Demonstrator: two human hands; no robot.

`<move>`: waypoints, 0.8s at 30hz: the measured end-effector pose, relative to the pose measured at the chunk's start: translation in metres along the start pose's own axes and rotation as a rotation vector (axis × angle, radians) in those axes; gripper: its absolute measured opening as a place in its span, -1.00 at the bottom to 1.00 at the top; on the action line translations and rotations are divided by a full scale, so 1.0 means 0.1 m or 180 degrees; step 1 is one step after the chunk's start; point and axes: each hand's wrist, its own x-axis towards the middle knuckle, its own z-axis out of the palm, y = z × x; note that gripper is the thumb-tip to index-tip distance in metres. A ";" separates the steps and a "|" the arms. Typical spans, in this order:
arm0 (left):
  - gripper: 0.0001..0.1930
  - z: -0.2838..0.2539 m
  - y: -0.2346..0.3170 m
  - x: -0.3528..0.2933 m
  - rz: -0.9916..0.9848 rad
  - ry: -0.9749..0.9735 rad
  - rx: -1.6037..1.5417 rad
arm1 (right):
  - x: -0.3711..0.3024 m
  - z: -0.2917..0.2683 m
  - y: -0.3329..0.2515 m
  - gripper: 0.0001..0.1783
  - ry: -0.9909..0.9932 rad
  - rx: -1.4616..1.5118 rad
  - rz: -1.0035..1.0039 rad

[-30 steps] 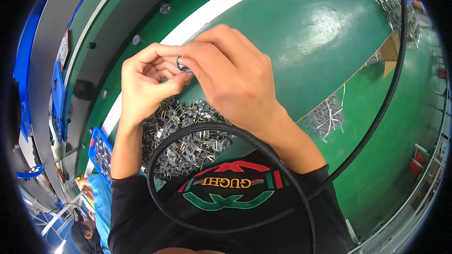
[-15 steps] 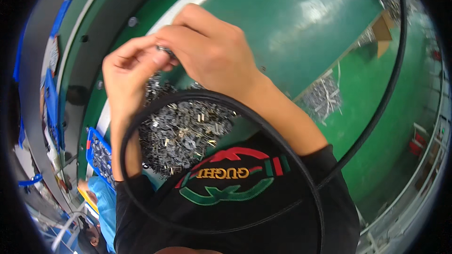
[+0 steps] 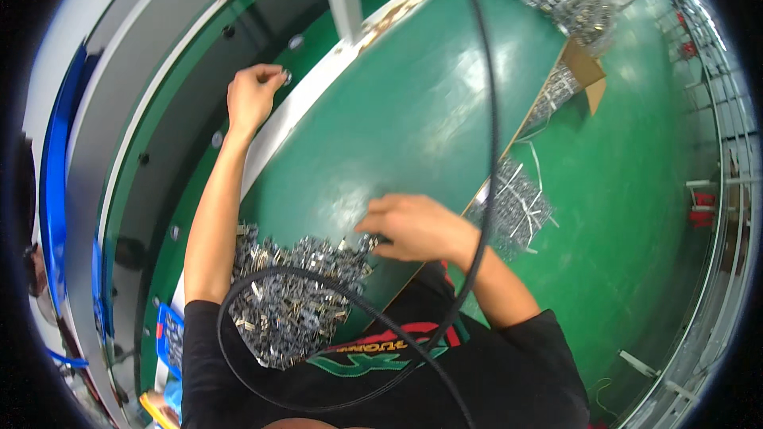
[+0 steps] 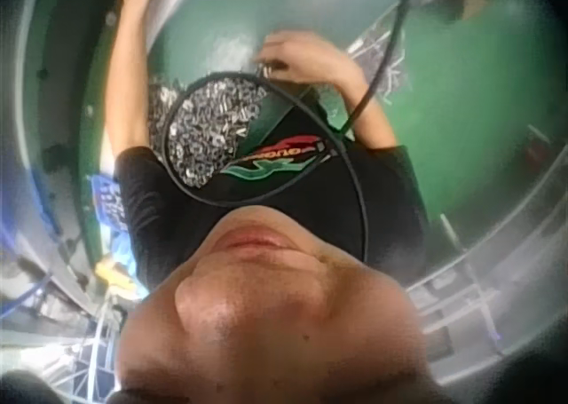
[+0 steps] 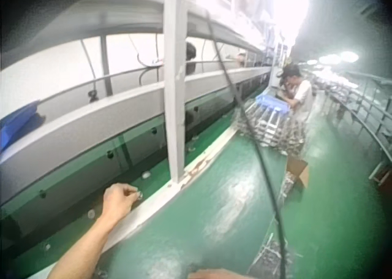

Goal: The person inserts small metal pins into plastic housings by hand, taking the pins from a plastic tray and pressing them into the housings.

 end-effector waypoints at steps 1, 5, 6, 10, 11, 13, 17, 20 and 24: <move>-0.78 0.12 -0.04 0.09 0.0176 -0.0044 0.0213 | -0.04 0.03 0.04 -0.65 -0.0034 -0.0002 -0.0014; -0.79 0.46 -0.18 0.07 0.0643 0.0085 0.0582 | -0.14 0.29 0.16 -0.66 0.0089 0.0096 -0.0017; -0.76 0.45 -0.20 0.05 0.0705 -0.0023 0.0521 | -0.15 0.32 0.17 -0.66 0.0054 0.0195 0.0009; -0.73 0.25 -0.01 0.09 0.0415 0.0207 0.0184 | -0.20 0.31 0.24 -0.65 0.0370 0.0515 -0.0086; -0.74 0.23 -0.01 0.22 0.0321 0.0168 -0.0001 | -0.20 0.30 0.29 -0.64 0.0570 0.0691 -0.0091; -0.76 0.27 0.07 0.49 0.0953 0.0222 0.0081 | -0.18 0.29 0.37 -0.69 0.1014 0.0910 -0.0150; -0.65 0.50 0.11 0.96 0.1988 -0.0522 0.0461 | -0.10 0.23 0.33 -0.78 0.1350 0.0942 -0.0131; -0.62 0.58 0.15 1.16 0.1734 -0.1492 0.0671 | -0.13 0.17 0.27 -0.84 0.1008 0.1178 0.0247; -0.65 0.54 0.08 1.07 0.1169 -0.1299 0.0660 | -0.17 0.23 0.19 -0.86 0.1025 0.1539 0.0449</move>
